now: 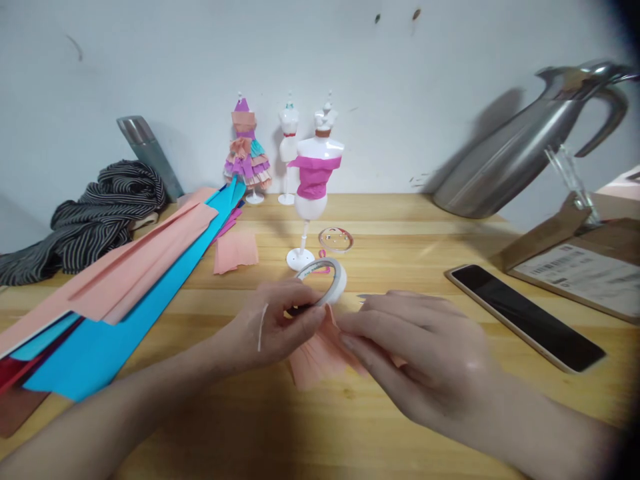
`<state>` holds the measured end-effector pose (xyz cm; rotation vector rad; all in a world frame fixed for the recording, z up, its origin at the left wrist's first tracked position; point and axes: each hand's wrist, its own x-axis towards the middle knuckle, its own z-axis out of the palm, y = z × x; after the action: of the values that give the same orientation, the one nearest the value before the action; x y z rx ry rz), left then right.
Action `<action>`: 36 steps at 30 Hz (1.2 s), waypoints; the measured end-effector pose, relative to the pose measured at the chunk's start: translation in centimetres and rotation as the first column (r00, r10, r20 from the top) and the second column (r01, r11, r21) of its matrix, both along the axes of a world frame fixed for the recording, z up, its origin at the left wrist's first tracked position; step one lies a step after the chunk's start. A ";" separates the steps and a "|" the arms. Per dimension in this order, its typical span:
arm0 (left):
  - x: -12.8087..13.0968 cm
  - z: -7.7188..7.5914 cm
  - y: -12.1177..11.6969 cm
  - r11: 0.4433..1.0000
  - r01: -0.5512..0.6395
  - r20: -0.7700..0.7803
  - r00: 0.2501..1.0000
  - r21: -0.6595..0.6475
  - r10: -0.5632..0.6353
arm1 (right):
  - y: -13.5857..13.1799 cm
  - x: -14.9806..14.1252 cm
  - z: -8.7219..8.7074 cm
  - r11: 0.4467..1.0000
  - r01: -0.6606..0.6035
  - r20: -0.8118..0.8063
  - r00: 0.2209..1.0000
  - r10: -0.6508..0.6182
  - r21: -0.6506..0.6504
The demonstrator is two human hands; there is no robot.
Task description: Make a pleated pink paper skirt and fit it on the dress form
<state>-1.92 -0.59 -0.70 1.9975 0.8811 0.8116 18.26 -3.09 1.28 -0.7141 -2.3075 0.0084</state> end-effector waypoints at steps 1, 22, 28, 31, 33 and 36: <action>0.0 0.0 0.0 1.000 0.000 0.000 1.000 0.003 0.000 | 0.0 0.0 0.1 0.999 -0.017 -0.010 1.000 0.016 -0.035; 0.0 -0.7 0.3 0.966 0.057 -0.018 0.998 0.254 -0.054 | 1.2 0.6 0.6 0.729 -0.155 -0.155 0.986 0.067 -0.667; 0.0 -0.6 0.3 0.961 0.060 -0.031 0.998 0.270 -0.054 | 1.5 0.5 1.0 0.719 -0.110 -0.182 0.983 -0.024 -0.686; 0.0 -0.6 0.3 0.960 0.059 -0.022 0.998 0.275 -0.055 | 1.6 0.5 0.9 0.667 -0.066 -0.168 0.982 -0.091 -0.742; 0.1 -0.6 0.3 0.960 0.058 -0.021 0.998 0.275 -0.054 | 1.6 0.5 0.8 0.648 -0.045 -0.156 0.981 -0.115 -0.760; 0.1 -0.6 0.3 0.961 0.058 -0.022 0.998 0.269 -0.054 | 1.5 0.5 0.6 0.684 -0.003 -0.128 0.983 -0.132 -0.730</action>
<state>-1.83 -0.25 -1.33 2.2568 0.7497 0.9264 18.78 -1.59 1.83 -1.1315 -2.0648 0.9807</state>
